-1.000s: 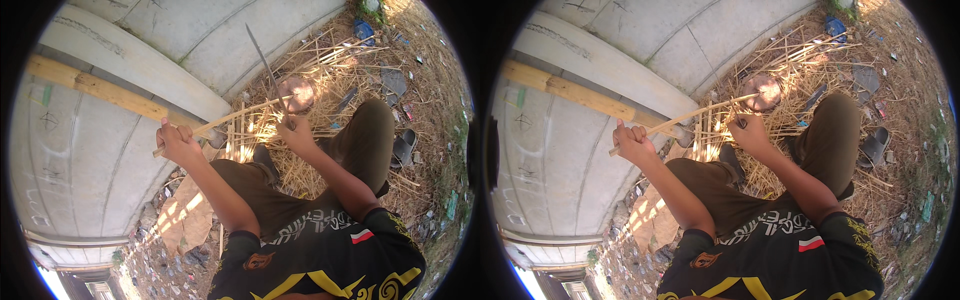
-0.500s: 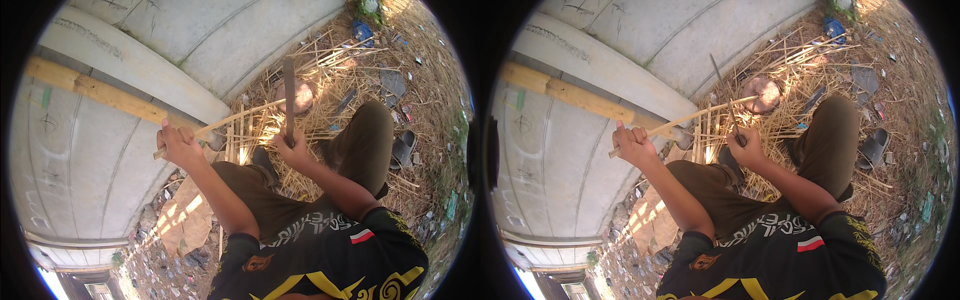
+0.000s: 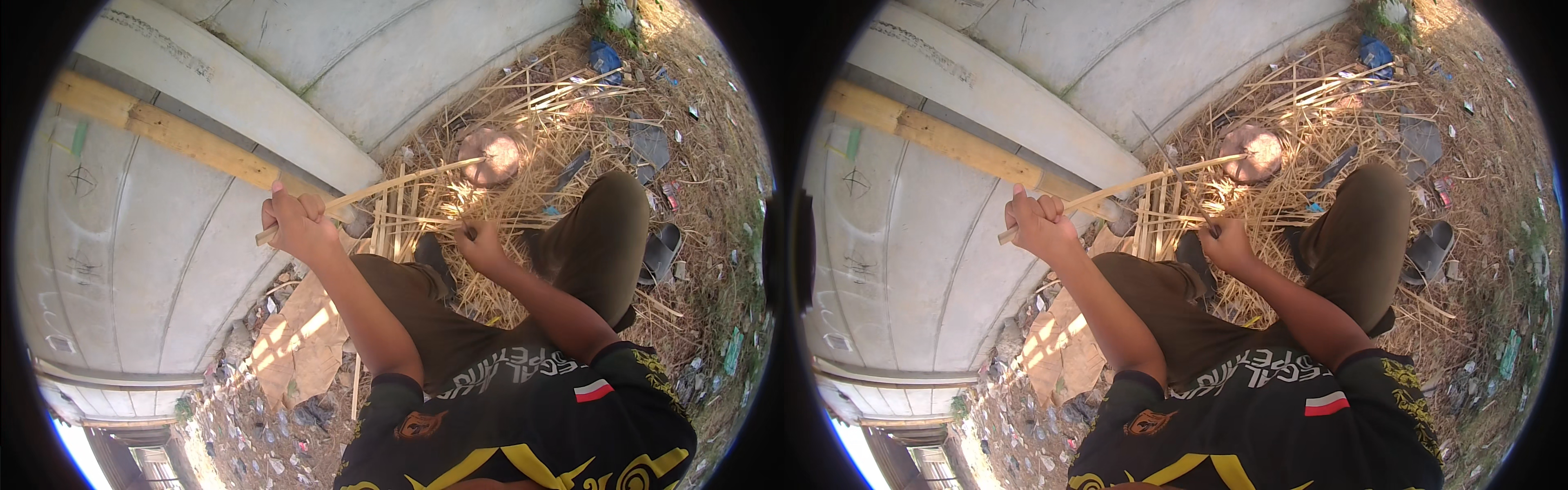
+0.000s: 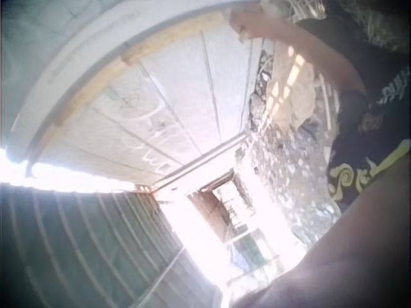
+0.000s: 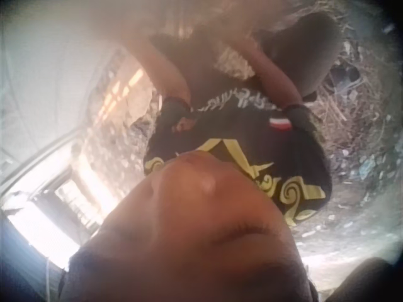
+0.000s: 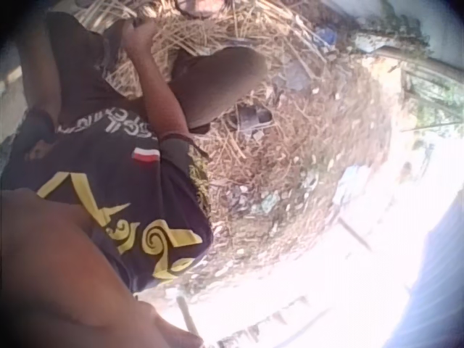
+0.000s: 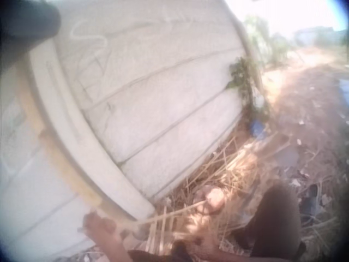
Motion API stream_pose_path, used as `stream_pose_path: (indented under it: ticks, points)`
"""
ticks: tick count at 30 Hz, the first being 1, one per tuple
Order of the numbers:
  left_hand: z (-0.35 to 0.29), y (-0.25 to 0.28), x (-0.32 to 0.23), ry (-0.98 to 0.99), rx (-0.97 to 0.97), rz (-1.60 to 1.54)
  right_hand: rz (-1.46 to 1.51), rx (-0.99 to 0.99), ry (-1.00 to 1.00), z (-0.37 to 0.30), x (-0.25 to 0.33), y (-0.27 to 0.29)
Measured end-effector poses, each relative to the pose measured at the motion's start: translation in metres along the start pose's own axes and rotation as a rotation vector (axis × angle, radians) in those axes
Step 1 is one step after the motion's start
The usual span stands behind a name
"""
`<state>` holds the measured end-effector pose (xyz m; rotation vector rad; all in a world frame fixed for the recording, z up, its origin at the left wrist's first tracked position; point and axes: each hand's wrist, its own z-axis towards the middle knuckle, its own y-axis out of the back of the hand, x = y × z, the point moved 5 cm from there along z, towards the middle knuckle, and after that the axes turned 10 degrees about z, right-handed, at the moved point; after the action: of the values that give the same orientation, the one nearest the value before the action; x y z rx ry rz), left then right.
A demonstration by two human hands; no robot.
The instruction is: The person sits on the ground and uses a knife to split a long bamboo stick into thin strips. They hold the bamboo with one hand and repeatedly strike it with the knife to separate the fibers, creating a pile of thin bamboo strips.
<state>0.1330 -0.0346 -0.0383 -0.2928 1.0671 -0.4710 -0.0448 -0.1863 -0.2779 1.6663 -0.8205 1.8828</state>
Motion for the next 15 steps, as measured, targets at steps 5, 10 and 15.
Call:
stream_pose_path:
  ticks: [5,10,15]
  points:
    - [0.005,0.012,-0.003,0.004,-0.032,-0.010,-0.201,-0.095,-0.260,0.003,-0.023,0.003]
    - [0.002,0.008,-0.004,-0.014,-0.041,0.021,-0.044,-0.117,0.025,0.004,0.021,-0.007]
    - [0.003,0.012,-0.004,-0.015,-0.038,0.034,0.019,-0.035,0.252,-0.014,0.049,-0.006]
